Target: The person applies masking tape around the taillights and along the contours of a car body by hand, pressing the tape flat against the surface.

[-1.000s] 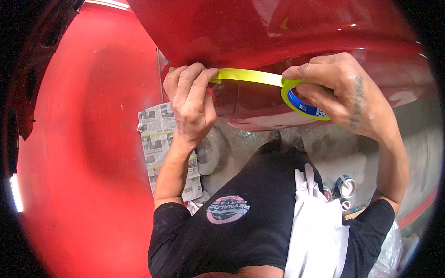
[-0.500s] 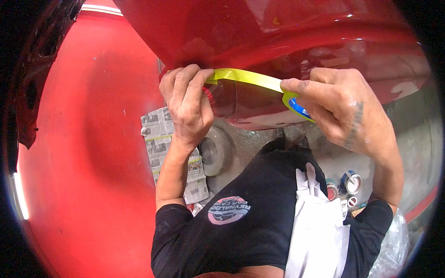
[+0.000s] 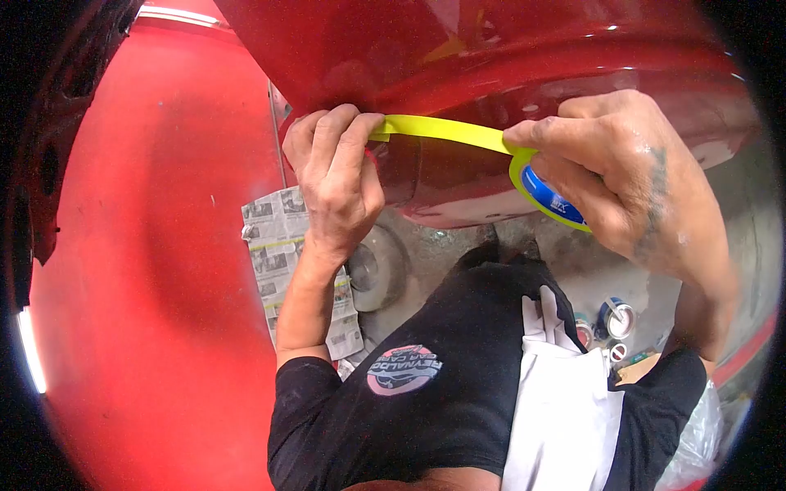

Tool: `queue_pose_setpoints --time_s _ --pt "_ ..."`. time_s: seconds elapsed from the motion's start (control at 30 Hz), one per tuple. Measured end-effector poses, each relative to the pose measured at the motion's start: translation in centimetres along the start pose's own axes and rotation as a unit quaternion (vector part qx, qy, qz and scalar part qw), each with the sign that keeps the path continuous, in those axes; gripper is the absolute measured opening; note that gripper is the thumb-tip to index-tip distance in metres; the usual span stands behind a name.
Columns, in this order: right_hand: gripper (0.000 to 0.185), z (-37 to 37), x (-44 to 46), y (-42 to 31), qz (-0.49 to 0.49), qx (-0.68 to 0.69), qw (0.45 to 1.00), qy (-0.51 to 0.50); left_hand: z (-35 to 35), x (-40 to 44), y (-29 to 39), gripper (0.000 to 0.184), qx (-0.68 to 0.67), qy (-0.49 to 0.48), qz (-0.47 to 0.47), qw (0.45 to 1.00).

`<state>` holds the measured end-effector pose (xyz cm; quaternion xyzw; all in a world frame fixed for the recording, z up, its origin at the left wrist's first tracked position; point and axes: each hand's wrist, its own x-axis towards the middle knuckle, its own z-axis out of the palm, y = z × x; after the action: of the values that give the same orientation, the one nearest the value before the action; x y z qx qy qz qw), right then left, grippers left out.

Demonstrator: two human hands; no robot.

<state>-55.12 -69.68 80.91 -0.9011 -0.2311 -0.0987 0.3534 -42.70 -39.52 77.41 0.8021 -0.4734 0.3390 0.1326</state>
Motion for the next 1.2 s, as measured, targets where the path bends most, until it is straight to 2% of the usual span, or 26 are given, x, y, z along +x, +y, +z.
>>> queue_pose_setpoints --time_s 0.03,0.1,0.13,0.33,0.47,0.53,0.67,1.03,1.13,1.2 --pt "0.050 0.6 -0.3 0.3 0.000 0.000 1.000 0.000 0.1 -0.2 0.1 0.038 0.000 0.000 0.000 1.000" --pt "0.030 1.8 -0.7 1.0 0.044 0.033 0.998 0.024 0.3 -0.3 0.3 0.039 0.007 -0.003 0.003 1.000" --pt "0.030 2.0 -0.8 1.4 0.044 0.033 0.998 0.024 0.3 -0.3 0.3 0.039 0.007 -0.003 0.003 1.000" --pt "0.035 3.1 -0.2 0.1 0.015 0.071 0.997 0.040 -1.6 0.7 -0.7 0.038 0.010 -0.009 0.011 1.000" --pt "0.034 3.9 -0.9 1.7 0.025 0.075 0.996 0.048 -0.2 1.6 -0.4 0.038 0.013 -0.022 0.011 1.000" --pt "0.036 4.1 -1.2 0.9 0.065 0.043 0.996 0.045 -0.3 1.7 -0.3 0.038 0.016 -0.025 0.013 0.999" --pt "0.039 3.5 -0.5 -0.4 0.068 0.024 0.996 0.058 -1.2 3.1 -0.8 0.045 0.015 -0.032 0.001 0.999" --pt "0.055 2.5 0.0 -0.8 0.047 -0.077 0.993 0.076 -1.7 5.0 -1.3 0.047 0.036 -0.057 0.005 0.998" --pt "0.056 3.5 -1.0 -1.1 0.016 -0.141 0.985 0.097 -1.5 4.9 -0.9 0.048 0.038 -0.067 0.005 0.997" --pt "0.056 3.8 -1.2 -1.0 0.019 -0.133 0.986 0.100 -1.4 4.7 -0.8 0.047 0.035 -0.062 0.007 0.997"
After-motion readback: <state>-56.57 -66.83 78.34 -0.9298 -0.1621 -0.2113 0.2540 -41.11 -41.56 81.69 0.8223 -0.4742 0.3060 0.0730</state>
